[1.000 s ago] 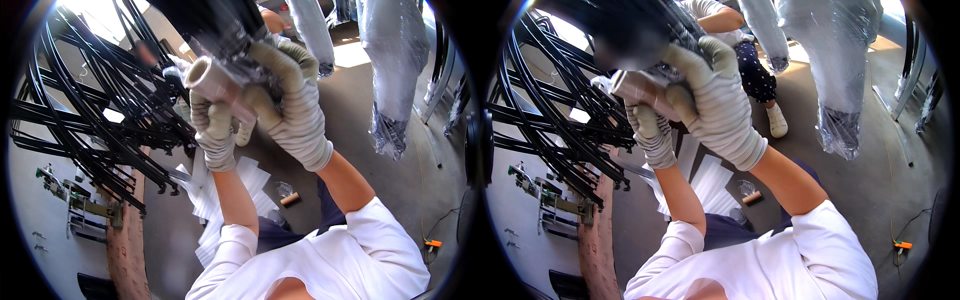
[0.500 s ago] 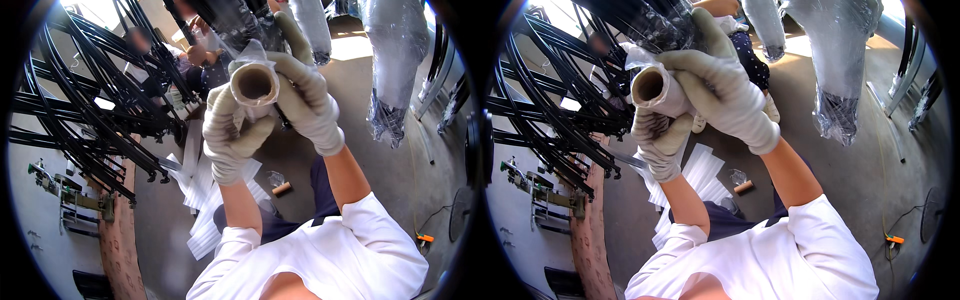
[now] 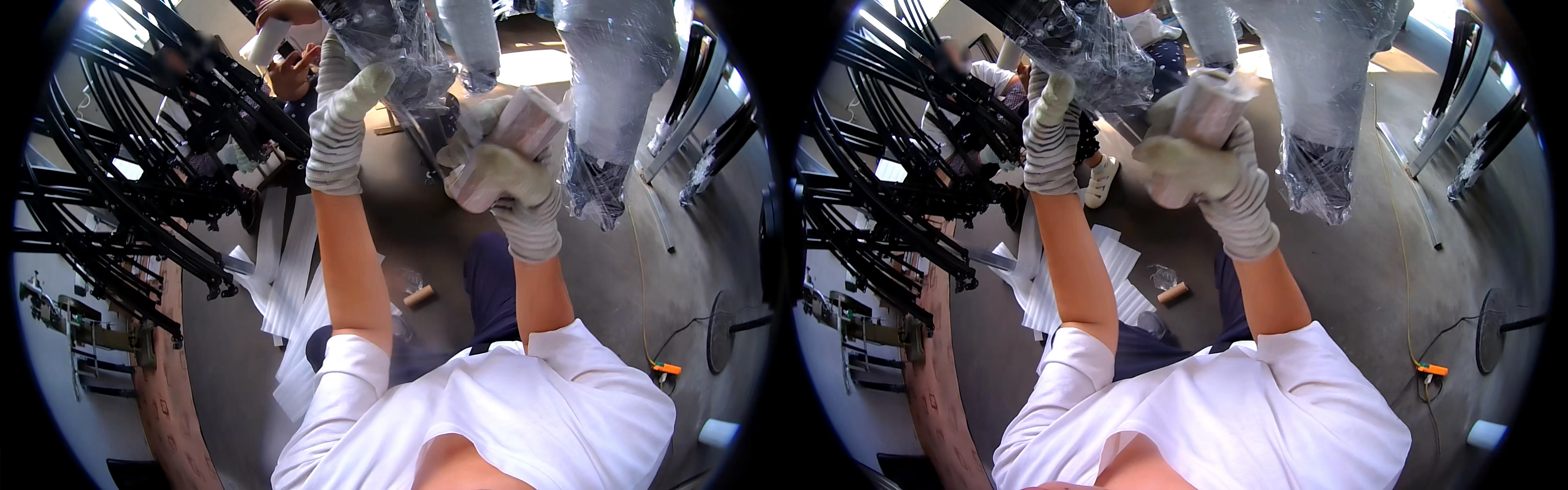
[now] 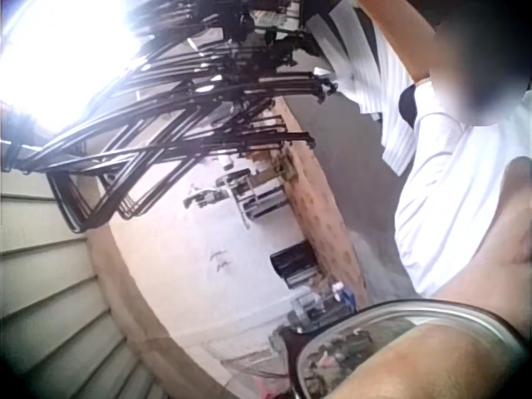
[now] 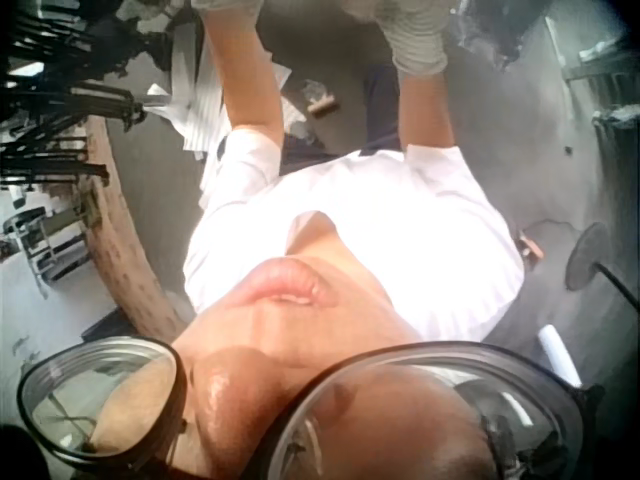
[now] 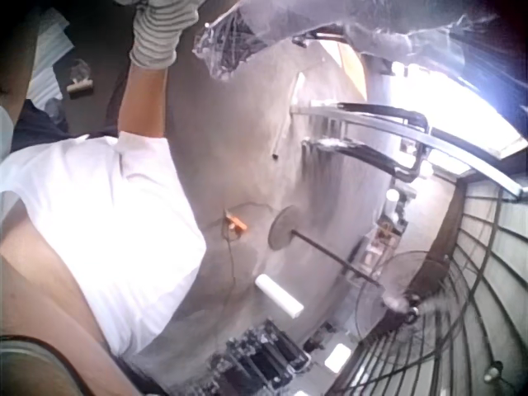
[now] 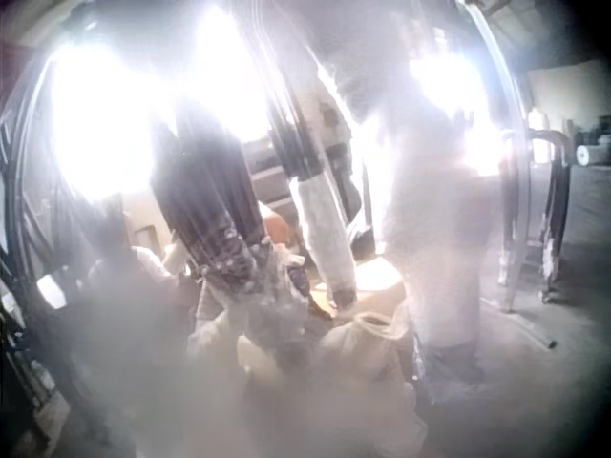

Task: The person wraps black metal tubes in plastic film, handling them one by one while they are suspended on a rack.

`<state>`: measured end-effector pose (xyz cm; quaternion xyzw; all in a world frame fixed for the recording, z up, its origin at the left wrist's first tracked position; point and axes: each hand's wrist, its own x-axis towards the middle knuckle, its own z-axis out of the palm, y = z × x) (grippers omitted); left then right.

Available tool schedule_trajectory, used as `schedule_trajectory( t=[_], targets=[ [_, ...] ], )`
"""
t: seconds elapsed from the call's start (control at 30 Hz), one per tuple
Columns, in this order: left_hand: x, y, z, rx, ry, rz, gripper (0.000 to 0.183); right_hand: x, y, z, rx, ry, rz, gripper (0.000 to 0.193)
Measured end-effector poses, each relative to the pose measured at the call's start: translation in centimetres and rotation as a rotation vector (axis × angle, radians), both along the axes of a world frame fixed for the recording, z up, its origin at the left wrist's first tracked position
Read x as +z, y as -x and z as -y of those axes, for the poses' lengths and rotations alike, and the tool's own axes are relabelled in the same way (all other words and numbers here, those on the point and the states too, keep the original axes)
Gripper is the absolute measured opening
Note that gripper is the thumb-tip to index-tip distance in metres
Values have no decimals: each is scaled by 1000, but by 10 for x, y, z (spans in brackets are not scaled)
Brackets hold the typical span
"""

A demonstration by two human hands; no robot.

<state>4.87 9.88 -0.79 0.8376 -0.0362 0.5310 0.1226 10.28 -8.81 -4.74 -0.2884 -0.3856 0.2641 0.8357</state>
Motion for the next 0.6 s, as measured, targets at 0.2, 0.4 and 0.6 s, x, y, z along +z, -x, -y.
schedule_trajectory(
  t=[0.2,0.4,0.6],
  targets=[
    [8,8,-20,144,-270,-69,36,-7,-67,-15,-77,27,106,34],
    [-11,39,-25,344,-572,15,39,-21,-102,-116,-106,163,597,21],
    [-71,65,-24,667,-596,25,31,-29,-99,-188,548,186,452,30]
  ],
)
